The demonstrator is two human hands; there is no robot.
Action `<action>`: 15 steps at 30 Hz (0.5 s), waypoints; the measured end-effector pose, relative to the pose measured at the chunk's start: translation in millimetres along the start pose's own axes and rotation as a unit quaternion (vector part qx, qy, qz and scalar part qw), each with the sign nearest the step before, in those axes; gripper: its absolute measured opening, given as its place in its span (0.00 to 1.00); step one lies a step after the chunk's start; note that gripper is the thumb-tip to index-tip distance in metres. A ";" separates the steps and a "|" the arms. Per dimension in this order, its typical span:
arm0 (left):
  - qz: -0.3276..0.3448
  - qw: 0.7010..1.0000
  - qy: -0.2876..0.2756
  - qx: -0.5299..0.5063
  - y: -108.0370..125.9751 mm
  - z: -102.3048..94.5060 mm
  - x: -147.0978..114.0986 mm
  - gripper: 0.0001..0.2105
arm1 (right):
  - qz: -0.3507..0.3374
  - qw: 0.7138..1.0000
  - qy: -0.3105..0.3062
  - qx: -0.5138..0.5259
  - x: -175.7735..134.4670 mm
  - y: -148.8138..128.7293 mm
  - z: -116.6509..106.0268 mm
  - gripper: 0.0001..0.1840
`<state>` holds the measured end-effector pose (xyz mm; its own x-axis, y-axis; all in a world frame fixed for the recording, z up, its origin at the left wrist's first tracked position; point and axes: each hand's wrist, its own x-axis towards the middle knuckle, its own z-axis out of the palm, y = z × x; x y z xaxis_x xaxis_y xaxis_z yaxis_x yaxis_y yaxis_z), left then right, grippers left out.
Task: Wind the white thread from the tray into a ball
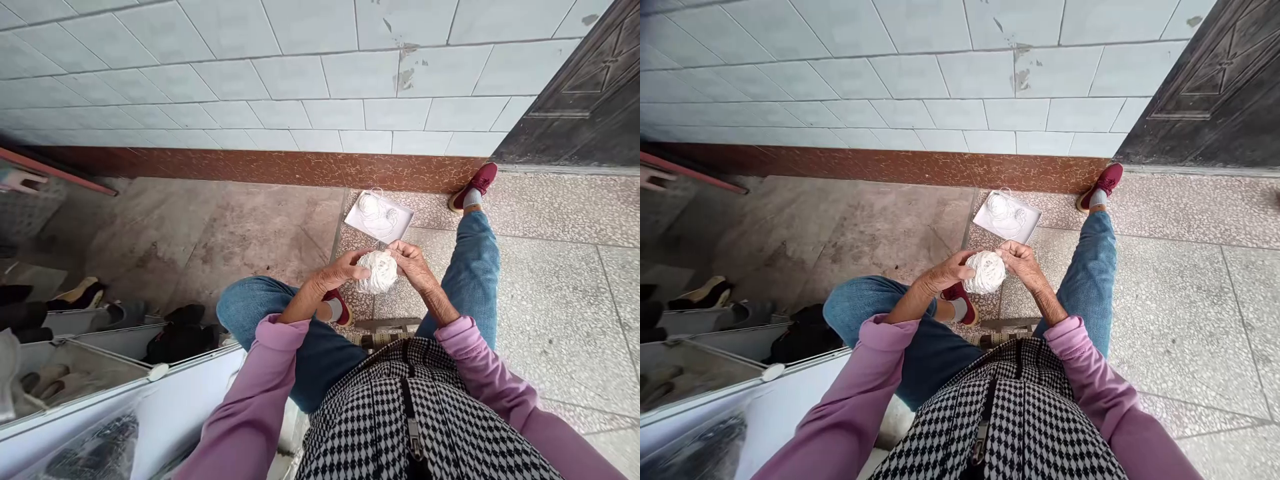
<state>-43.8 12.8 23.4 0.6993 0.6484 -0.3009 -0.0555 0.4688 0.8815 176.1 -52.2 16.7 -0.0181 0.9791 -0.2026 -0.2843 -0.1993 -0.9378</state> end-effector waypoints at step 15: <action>0.101 0.974 0.190 0.066 21.2 10.2 12.4 0.33 | -0.086 0.978 -0.026 -0.186 -25.9 6.2 28.7 0.32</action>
<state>-29.1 24.7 42.1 0.3673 0.9067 -0.2073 -0.0544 0.2434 0.9684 147.3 -77.7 24.2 -0.0514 0.9983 -0.0279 0.0813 -0.0236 -0.9964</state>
